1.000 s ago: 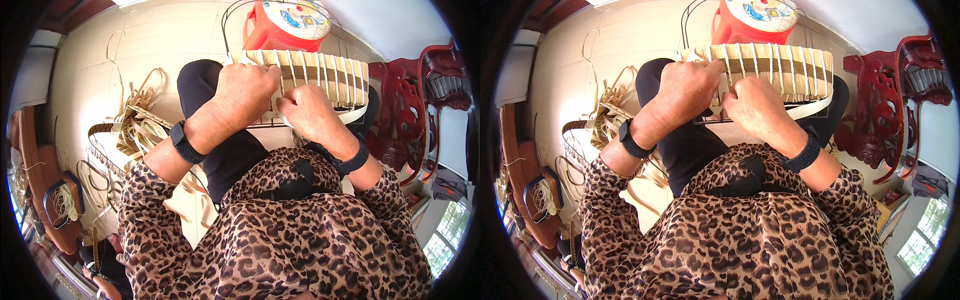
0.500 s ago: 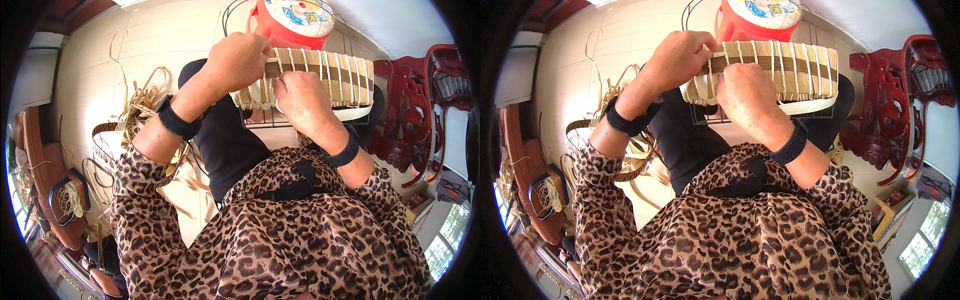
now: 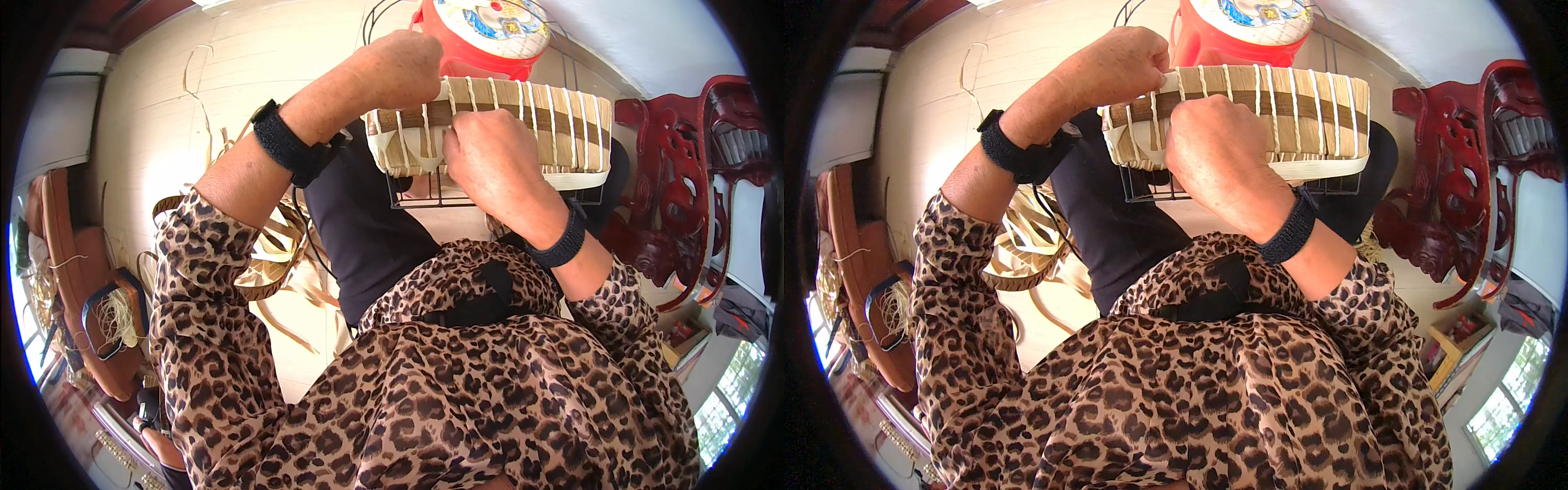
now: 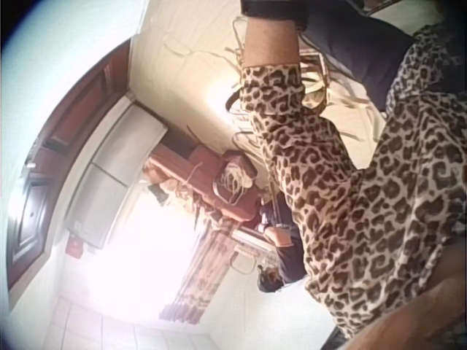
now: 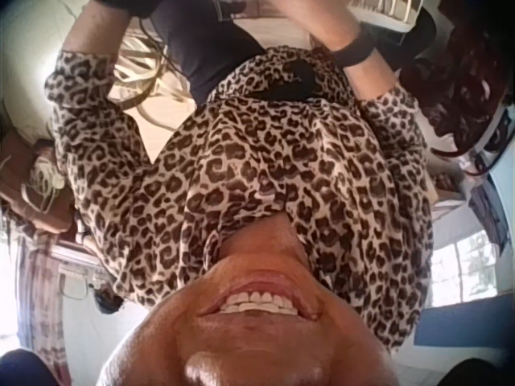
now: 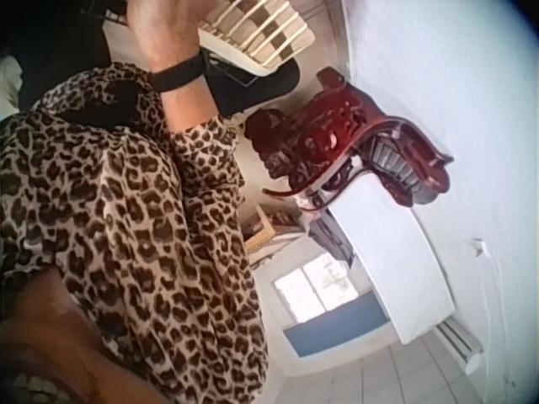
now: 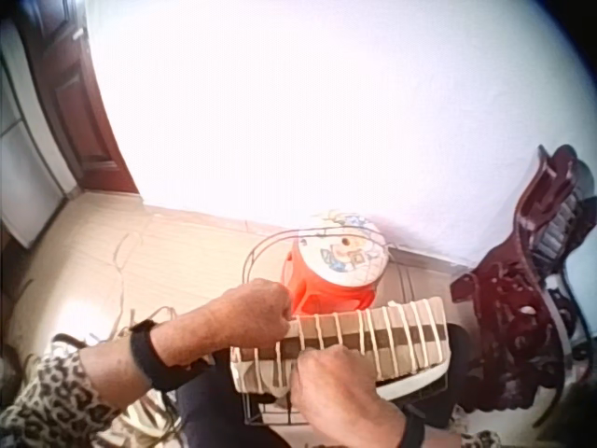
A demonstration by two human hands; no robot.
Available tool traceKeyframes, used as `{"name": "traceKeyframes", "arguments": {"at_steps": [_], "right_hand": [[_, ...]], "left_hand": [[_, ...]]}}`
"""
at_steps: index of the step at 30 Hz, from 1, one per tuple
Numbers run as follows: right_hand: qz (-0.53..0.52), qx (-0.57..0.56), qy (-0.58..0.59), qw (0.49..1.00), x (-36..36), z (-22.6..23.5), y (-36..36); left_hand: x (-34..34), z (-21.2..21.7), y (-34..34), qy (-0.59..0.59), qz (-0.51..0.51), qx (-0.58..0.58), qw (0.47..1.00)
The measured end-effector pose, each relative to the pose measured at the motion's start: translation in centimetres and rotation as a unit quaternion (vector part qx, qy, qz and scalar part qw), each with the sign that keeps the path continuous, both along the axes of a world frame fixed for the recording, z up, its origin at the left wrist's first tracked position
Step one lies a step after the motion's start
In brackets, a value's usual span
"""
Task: The person weaves a bamboo frame by hand, inserting a flat white strip through the pre-assembled vertical ribs of the basket structure and pulling it tight to secure the weave.
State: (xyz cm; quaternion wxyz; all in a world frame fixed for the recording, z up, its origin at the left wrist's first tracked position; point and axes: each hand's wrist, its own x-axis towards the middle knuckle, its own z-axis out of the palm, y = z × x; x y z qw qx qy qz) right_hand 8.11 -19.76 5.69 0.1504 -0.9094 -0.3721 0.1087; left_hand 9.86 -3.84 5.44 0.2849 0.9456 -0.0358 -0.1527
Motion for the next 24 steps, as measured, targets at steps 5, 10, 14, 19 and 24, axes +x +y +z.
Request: {"name": "traceKeyframes", "arguments": {"at_steps": [5, 10, 14, 19, 24], "right_hand": [[-0.002, -0.009, 0.012, 1.0, 0.1, -0.4, 0.1], [-0.019, 0.059, 0.094, 0.994, 3.5, 1.2, -1.1], [0.022, 0.136, 0.129, 0.982, 6.2, 0.9, -0.3], [0.042, 0.077, 0.21, 0.974, 8.0, 0.3, 1.7], [0.061, 0.054, 0.234, 0.969, 8.9, 0.0, 2.8]], "left_hand": [[0.1, -0.6, -0.1, 0.027, 0.016, -0.008, 0.999], [-0.4, -0.3, 1.5, 0.061, 0.173, -0.211, 0.96], [-2.1, 1.1, 0.9, 0.152, 0.174, -0.25, 0.94], [-2.4, 1.7, 0.5, 0.101, 0.191, -0.301, 0.929], [-2.7, 0.2, 1.4, -0.051, 0.121, -0.188, 0.973]]}}
